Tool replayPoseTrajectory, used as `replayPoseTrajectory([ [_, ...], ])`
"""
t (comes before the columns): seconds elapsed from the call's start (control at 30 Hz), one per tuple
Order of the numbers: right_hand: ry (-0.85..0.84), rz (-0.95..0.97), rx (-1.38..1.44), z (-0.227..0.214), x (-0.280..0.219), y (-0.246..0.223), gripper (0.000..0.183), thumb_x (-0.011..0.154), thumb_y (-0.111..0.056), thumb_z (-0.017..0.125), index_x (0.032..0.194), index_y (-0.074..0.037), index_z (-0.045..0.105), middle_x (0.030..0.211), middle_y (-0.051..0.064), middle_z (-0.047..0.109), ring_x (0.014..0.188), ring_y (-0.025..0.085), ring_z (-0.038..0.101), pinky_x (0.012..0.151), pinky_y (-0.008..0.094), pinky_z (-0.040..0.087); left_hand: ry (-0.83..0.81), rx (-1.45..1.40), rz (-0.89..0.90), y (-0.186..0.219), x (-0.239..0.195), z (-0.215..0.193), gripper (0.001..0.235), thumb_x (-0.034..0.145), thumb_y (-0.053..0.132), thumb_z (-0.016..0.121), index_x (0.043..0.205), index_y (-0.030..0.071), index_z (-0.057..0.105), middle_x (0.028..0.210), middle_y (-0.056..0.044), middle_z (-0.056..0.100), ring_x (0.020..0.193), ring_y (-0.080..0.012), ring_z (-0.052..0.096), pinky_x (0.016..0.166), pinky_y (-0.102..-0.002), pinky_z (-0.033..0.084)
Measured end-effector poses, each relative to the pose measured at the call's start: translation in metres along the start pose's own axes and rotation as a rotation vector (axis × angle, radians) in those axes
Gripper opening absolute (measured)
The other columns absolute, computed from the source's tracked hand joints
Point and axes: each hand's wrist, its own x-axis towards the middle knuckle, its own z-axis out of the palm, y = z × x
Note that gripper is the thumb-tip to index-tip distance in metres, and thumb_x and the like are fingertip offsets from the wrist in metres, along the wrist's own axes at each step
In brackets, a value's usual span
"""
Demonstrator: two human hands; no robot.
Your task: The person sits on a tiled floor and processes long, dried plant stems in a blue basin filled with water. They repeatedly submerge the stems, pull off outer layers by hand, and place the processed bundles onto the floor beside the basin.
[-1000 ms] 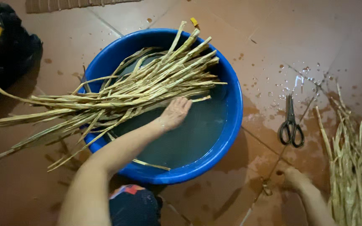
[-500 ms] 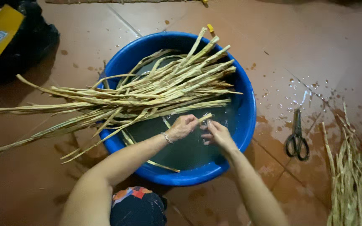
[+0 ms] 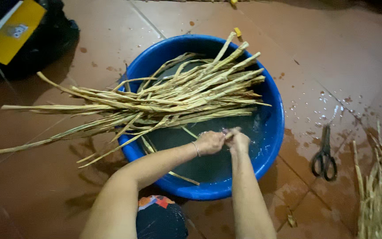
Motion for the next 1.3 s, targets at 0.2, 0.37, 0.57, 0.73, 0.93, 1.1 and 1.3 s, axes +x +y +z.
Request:
replayPoseTrajectory([
  [0.2, 0.111, 0.086, 0.594, -0.026, 0.008, -0.029, 0.009, 0.097, -0.013, 0.055, 0.093, -0.005, 0.057, 0.066, 0.004, 0.051, 0.052, 0.018, 0.050, 0.049, 0.037, 0.048, -0.068, 0.223, 0.146, 0.014, -0.073, -0.046, 0.026, 0.100, 0.027, 0.046, 0.101, 0.005, 0.062, 0.083, -0.026, 0.071, 0.080, -0.0465, 0.071, 0.073, -0.056, 0.055],
  [0.37, 0.121, 0.060, 0.544, -0.042, 0.037, -0.020, 0.011, 0.100, -0.017, 0.058, 0.095, -0.009, 0.062, 0.060, -0.005, 0.033, 0.045, 0.009, 0.024, 0.040, 0.025, 0.020, -0.175, 0.307, 0.104, -0.004, -0.122, -0.085, 0.022, 0.097, 0.025, 0.049, 0.099, 0.006, 0.059, 0.074, -0.023, 0.069, 0.071, -0.0420, 0.070, 0.065, -0.055, 0.055],
  [0.57, 0.112, 0.102, 0.493, -0.033, 0.024, -0.026, 0.015, 0.102, -0.019, 0.052, 0.099, -0.009, 0.062, 0.057, -0.004, 0.033, 0.045, 0.011, 0.032, 0.041, 0.026, 0.026, -0.207, 0.374, 0.029, -0.024, -0.174, -0.131, 0.025, 0.100, 0.028, 0.049, 0.095, 0.006, 0.060, 0.073, -0.022, 0.069, 0.073, -0.0404, 0.070, 0.069, -0.054, 0.054],
  [0.73, 0.144, -0.017, 0.310, -0.012, -0.019, -0.046, 0.019, 0.101, -0.033, 0.059, 0.094, -0.015, 0.061, 0.054, -0.004, 0.030, 0.042, 0.010, 0.028, 0.040, 0.027, 0.026, -0.164, 0.398, -0.031, -0.027, -0.195, -0.157, 0.022, 0.093, 0.027, 0.058, 0.095, 0.009, 0.069, 0.077, -0.019, 0.070, 0.076, -0.0388, 0.070, 0.072, -0.052, 0.055],
  [0.93, 0.163, -0.069, 0.202, -0.004, -0.014, -0.038, 0.019, 0.102, -0.029, 0.062, 0.097, -0.011, 0.059, 0.058, -0.001, 0.044, 0.043, 0.012, 0.035, 0.040, 0.029, 0.029, -0.032, 0.450, 0.162, 0.007, -0.124, -0.147, 0.019, 0.098, 0.023, 0.059, 0.098, 0.005, 0.067, 0.095, -0.015, 0.067, 0.093, -0.0281, 0.068, 0.082, -0.042, 0.059],
  [1.1, 0.088, -0.004, 0.147, -0.010, -0.023, -0.035, 0.009, 0.094, -0.021, 0.071, 0.100, -0.019, 0.065, 0.056, -0.004, 0.036, 0.041, 0.010, 0.030, 0.039, 0.028, 0.024, 0.396, 0.636, 0.447, 0.024, -0.022, -0.110, 0.034, 0.080, 0.020, 0.069, 0.106, -0.002, 0.066, 0.101, -0.017, 0.062, 0.099, -0.0316, 0.058, 0.081, -0.045, 0.051],
  [1.3, 0.108, -0.009, 0.211, 0.003, -0.041, -0.052, 0.015, 0.098, -0.031, 0.063, 0.098, -0.017, 0.069, 0.073, -0.001, 0.060, 0.051, 0.009, 0.044, 0.041, 0.023, 0.030, 0.454, 0.833, 0.522, 0.003, 0.022, -0.072, 0.013, 0.083, 0.012, 0.064, 0.090, 0.002, 0.069, 0.094, -0.013, 0.059, 0.098, -0.0289, 0.057, 0.084, -0.042, 0.048],
])
